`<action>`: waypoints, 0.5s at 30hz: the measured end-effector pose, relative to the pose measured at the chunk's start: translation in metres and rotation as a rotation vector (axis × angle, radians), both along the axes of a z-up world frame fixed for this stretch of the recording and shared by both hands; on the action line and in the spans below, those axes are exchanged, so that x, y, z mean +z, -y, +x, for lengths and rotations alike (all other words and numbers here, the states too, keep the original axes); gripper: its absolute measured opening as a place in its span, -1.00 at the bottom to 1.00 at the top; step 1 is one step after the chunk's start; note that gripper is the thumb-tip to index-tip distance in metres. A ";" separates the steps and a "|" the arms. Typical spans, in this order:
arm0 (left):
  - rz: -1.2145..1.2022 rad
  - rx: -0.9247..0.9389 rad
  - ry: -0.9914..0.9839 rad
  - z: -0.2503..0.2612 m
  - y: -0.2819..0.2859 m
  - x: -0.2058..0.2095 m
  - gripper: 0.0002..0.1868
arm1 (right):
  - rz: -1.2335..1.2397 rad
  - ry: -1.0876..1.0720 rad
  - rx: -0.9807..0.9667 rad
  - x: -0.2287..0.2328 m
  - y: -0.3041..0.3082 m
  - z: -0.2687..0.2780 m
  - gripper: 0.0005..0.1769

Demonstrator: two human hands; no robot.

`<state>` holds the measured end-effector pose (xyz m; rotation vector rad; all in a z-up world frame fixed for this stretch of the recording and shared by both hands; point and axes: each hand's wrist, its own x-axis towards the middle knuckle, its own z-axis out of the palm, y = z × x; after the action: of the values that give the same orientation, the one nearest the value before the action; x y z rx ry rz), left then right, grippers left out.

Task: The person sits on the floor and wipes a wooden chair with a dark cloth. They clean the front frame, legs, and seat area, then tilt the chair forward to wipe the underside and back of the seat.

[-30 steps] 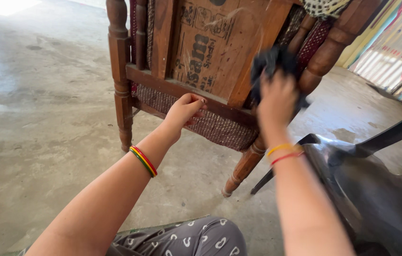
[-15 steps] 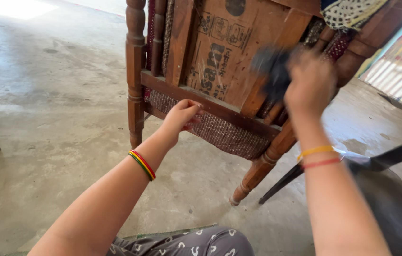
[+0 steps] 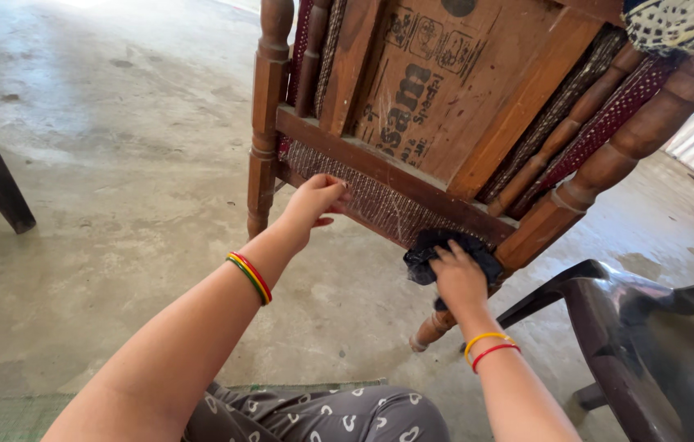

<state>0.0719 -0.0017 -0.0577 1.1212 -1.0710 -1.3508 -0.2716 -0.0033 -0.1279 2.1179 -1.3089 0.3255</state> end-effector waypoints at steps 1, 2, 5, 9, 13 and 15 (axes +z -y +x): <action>0.000 0.006 0.000 0.002 0.000 0.001 -0.82 | -0.005 0.038 0.027 0.008 0.003 -0.004 -0.63; -0.006 0.009 0.002 0.004 0.002 0.003 -0.82 | -0.015 0.080 0.053 0.021 0.006 0.001 -0.60; -0.017 0.008 0.000 0.004 0.005 0.007 -0.82 | -0.370 0.181 0.235 0.121 0.021 0.018 -0.77; -0.051 -0.010 -0.032 0.002 0.009 0.010 -0.82 | -0.770 0.057 0.165 0.266 0.030 0.041 -0.73; -0.019 -0.007 -0.063 0.003 0.002 0.000 -0.82 | -0.700 0.200 0.115 0.259 0.049 0.049 -0.71; 0.001 -0.005 -0.059 0.009 -0.003 -0.006 -0.81 | -0.467 0.353 0.069 0.194 0.047 0.049 -0.61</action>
<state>0.0810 0.0015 -0.0633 1.0739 -1.0309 -1.3803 -0.2231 -0.0498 0.0661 1.7563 -1.2001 0.9711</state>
